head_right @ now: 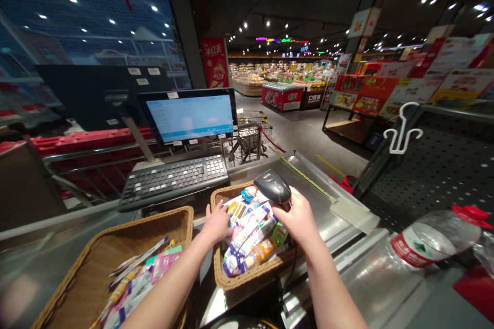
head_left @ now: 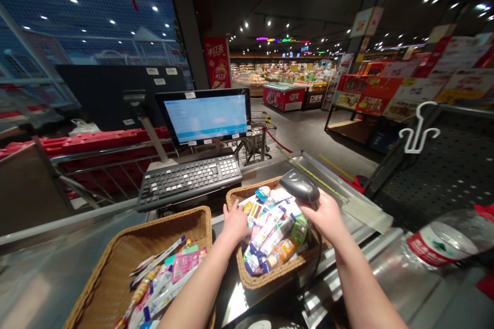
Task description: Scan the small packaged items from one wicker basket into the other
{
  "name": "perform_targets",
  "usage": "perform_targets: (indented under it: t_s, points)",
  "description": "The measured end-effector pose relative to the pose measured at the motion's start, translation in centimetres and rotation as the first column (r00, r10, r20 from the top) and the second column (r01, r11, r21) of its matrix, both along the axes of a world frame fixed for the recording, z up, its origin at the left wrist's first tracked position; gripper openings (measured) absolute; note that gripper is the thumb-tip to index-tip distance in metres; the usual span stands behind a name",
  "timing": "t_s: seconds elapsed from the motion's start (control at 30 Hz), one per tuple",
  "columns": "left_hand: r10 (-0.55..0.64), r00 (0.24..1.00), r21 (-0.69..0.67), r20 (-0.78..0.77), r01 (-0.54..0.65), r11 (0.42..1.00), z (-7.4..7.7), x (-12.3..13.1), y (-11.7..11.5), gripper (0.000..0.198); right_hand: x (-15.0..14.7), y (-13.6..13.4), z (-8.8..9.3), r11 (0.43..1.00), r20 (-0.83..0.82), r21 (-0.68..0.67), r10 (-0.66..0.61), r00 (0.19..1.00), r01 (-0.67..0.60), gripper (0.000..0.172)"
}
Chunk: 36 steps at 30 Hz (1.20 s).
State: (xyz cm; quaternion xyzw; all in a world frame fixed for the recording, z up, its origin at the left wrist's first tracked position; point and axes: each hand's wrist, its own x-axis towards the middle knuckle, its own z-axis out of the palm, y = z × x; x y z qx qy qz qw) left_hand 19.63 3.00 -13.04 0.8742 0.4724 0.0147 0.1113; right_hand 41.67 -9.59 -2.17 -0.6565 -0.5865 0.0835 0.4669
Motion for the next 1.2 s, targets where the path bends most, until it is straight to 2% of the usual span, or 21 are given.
perform_targets:
  t_s: [0.17,0.3,0.47,0.53,0.6,0.7,0.9,1.07,1.2]
  points:
    - [-0.003,0.996,0.034,0.087,0.000,0.999,-0.3,-0.1,-0.6,0.019,-0.4,0.2,0.1,1.000,0.039,-0.008,-0.004,0.999,0.005,0.021]
    - [0.047,0.990,-0.024,0.134,-0.044,0.999,-0.2,-0.6,-0.4,0.014,-0.7,0.1,0.3,1.000,0.062,0.013,0.004,0.998,-0.004,0.021]
    - [-0.030,0.989,-0.081,0.145,0.042,0.996,-0.1,-1.2,-0.7,0.009,-0.8,-0.3,0.3,1.000,0.063,0.014,-0.012,0.998,0.011,0.019]
    - [0.015,0.984,-0.090,0.178,0.001,0.996,0.1,-1.4,-0.6,0.009,-0.8,-0.4,0.3,1.000,0.063,0.015,-0.009,0.998,0.009,0.019]
    - [0.112,0.960,-0.092,0.255,-0.091,0.992,0.7,-1.7,-0.3,0.012,-0.9,-0.5,0.3,1.000,0.058,0.017,-0.002,0.998,0.001,0.019]
    - [0.207,0.888,-0.095,0.411,-0.184,0.978,2.1,-2.5,0.6,0.017,-1.0,-0.4,0.2,1.000,0.047,0.022,0.012,0.999,-0.013,0.020]
    - [0.204,0.765,0.019,0.611,-0.271,0.962,6.1,-5.3,2.2,0.023,-1.7,-0.1,0.2,0.999,0.068,0.031,0.017,0.998,-0.019,0.021]
    - [0.181,0.722,0.118,0.668,-0.342,0.932,9.7,-6.8,2.0,0.025,-3.4,0.3,1.2,0.991,0.141,0.052,0.119,0.983,-0.127,0.024]
    - [0.147,0.727,0.228,0.670,-0.391,0.892,12.4,-7.4,1.0,0.026,-5.0,0.7,2.1,0.968,0.207,0.132,0.185,0.961,-0.215,0.033]
